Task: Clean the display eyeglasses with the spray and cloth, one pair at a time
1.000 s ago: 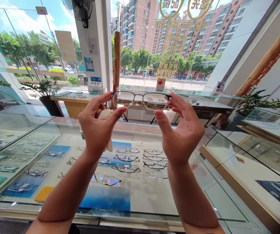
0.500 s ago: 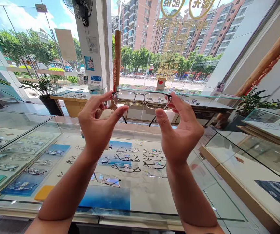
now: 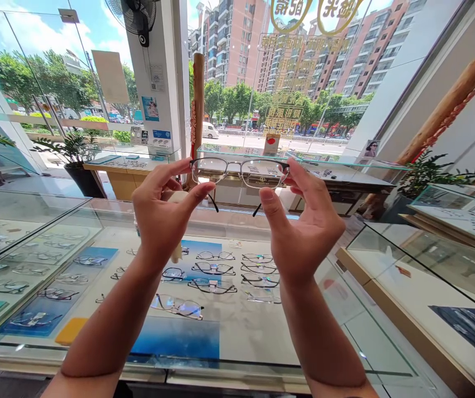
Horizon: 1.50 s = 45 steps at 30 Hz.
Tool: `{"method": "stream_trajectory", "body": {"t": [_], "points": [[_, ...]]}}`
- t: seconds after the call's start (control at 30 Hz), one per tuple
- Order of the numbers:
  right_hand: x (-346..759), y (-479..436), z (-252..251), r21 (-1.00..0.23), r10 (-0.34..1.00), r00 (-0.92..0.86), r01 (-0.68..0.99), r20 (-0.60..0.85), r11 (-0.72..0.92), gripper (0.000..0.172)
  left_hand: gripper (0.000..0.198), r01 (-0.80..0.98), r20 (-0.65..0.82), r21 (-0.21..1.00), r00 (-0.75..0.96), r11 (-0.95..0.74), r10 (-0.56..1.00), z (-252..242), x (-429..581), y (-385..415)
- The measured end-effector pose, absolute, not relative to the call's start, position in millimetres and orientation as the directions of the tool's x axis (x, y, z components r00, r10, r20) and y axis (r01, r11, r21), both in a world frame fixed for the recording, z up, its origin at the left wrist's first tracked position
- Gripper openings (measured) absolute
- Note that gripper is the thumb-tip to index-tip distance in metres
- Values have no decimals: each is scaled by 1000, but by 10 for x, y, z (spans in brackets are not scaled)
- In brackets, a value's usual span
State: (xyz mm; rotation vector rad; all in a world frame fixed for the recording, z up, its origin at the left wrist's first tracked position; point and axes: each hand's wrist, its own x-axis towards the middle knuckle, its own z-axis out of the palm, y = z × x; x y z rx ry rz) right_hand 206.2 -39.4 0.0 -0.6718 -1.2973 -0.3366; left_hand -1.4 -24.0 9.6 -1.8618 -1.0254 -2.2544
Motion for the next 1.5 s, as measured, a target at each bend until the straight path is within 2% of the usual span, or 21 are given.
{"method": "stream_trajectory", "body": {"t": [0.87,1.13,1.33,1.5], "points": [[2052,-435,2,-215,71,248,624,966,751,47,49,414,881,472,-254,-778,399,88,-4,-215],[2050,-454,-5,-236,106,250,573,962,785,48,47,422,884,466,-243,-778,398,86,0,-220],[2079,-415,-3,-291,184,240,561,953,775,46,46,435,896,439,-271,-786,351,103,5,-265],[2112,-356,-3,-356,292,204,503,935,788,47,54,464,903,417,-306,-782,300,106,15,-295]]}}
